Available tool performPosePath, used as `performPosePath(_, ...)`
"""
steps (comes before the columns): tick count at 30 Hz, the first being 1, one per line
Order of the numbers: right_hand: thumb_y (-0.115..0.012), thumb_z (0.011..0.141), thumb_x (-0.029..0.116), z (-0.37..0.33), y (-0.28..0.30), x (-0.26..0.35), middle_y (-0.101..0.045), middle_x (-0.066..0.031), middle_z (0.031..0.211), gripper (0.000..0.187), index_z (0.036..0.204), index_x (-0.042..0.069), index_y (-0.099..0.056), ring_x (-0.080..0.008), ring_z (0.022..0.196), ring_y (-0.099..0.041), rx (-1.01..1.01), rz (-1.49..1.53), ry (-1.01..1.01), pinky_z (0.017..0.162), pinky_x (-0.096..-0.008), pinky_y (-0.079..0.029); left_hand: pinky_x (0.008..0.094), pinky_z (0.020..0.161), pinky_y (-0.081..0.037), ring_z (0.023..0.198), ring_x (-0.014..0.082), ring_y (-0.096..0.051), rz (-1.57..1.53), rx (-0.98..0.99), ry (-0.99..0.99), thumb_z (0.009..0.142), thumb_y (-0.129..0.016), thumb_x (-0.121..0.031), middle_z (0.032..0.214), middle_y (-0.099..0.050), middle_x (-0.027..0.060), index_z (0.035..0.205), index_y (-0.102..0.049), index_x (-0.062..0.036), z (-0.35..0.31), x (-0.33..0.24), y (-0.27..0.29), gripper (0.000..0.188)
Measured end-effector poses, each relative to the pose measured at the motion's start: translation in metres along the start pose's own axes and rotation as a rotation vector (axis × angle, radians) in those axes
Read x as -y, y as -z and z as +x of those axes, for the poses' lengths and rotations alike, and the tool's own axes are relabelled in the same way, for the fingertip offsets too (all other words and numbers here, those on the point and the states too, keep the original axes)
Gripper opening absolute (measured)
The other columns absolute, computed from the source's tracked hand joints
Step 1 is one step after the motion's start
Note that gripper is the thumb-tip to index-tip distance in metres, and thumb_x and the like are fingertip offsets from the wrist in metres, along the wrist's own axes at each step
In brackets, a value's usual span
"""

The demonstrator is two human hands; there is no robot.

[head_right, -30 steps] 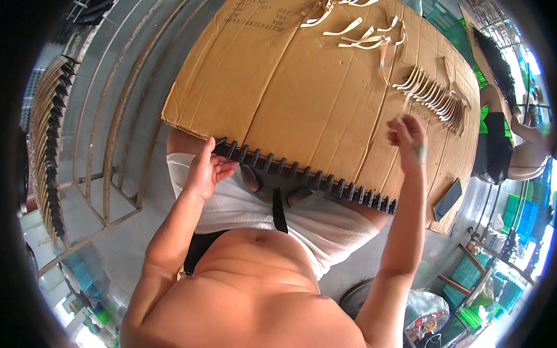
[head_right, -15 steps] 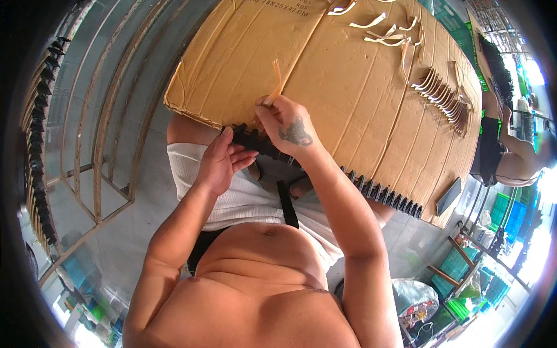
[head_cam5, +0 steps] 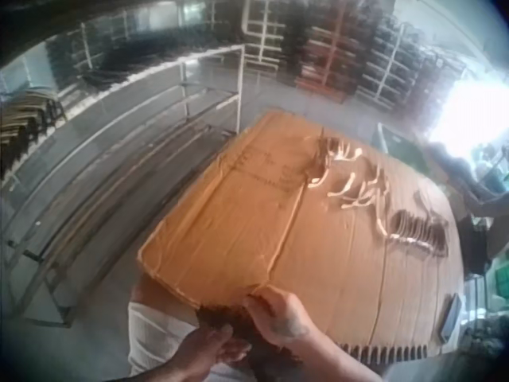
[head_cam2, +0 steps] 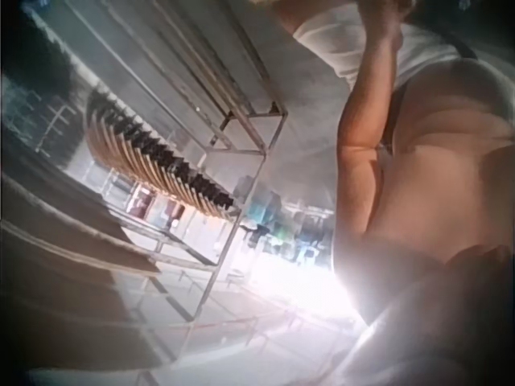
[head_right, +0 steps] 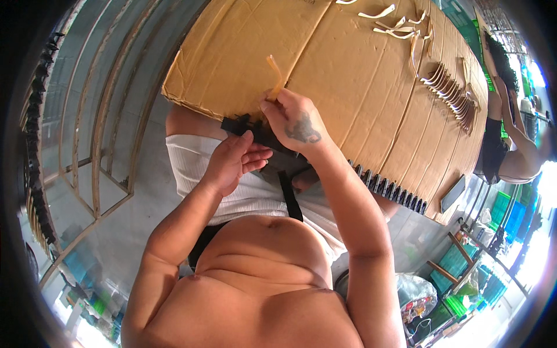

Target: The person assembles wooden hanger parts onto a black plastic frame by hand, inserting each piece into slots and then placing the completed unit onto a nearby rack. The process is repeated with multiple hanger frames.

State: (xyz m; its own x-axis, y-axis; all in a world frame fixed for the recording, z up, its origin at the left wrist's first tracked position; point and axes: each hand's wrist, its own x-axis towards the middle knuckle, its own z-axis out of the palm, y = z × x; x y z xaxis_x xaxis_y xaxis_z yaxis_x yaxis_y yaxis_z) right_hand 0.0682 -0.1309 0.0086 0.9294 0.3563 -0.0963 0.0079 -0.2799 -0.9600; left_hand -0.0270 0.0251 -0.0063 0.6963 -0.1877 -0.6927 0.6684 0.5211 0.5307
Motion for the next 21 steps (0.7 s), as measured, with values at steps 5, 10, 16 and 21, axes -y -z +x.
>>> performPosePath(5, -0.059, 0.086, 0.012, 0.003, 0.004, 0.005, -0.059, -0.0134, 0.065, 0.015, 0.092, -0.001, -0.062, -0.0195, 0.057, -0.057, 0.036, -0.101, 0.028, 0.054, -0.0309, -0.045, 0.0286, 0.074, -0.054, 0.089, 0.0207, -0.067, 0.052, -0.026, -0.112, 0.093, -0.057, -0.038, 0.091, -0.065, 0.0127, 0.092, -0.052, -0.0011, 0.004, 0.009, -0.001, 0.037)
performPosePath(10, -0.06, 0.086, 0.013, 0.005, 0.008, 0.009, -0.06, -0.0137, 0.066, 0.014, 0.091, 0.0, -0.062, -0.0216, 0.057, -0.058, 0.073, -0.127, 0.041, 0.054, -0.0323, -0.045, 0.0288, 0.073, -0.055, 0.086, 0.0211, -0.067, 0.052, -0.069, -0.159, 0.094, -0.056, -0.036, 0.09, -0.065, 0.0136, 0.091, -0.05, -0.0001, 0.005, 0.013, -0.005, 0.037)
performPosePath(16, -0.06, 0.086, 0.009, 0.005, 0.009, 0.014, -0.062, -0.0128, 0.069, 0.011, 0.092, 0.001, -0.062, -0.0241, 0.059, -0.06, 0.09, -0.155, 0.143, 0.055, -0.0324, -0.046, 0.0287, 0.071, -0.056, 0.084, 0.0215, -0.068, 0.061, -0.1, -0.175, 0.094, -0.056, -0.036, 0.088, -0.065, 0.0139, 0.091, -0.049, 0.0003, 0.006, 0.016, -0.005, 0.037)
performPosePath(21, -0.06, 0.085, 0.009, 0.002, 0.009, 0.009, -0.061, -0.0136, 0.068, 0.01, 0.092, 0.002, -0.063, -0.0267, 0.06, -0.06, 0.073, -0.145, 0.111, 0.055, -0.0328, -0.047, 0.0292, 0.071, -0.056, 0.084, 0.0215, -0.068, 0.051, -0.085, -0.181, 0.094, -0.056, -0.035, 0.087, -0.066, 0.0137, 0.091, -0.049, -0.0004, 0.007, 0.015, -0.005, 0.035)
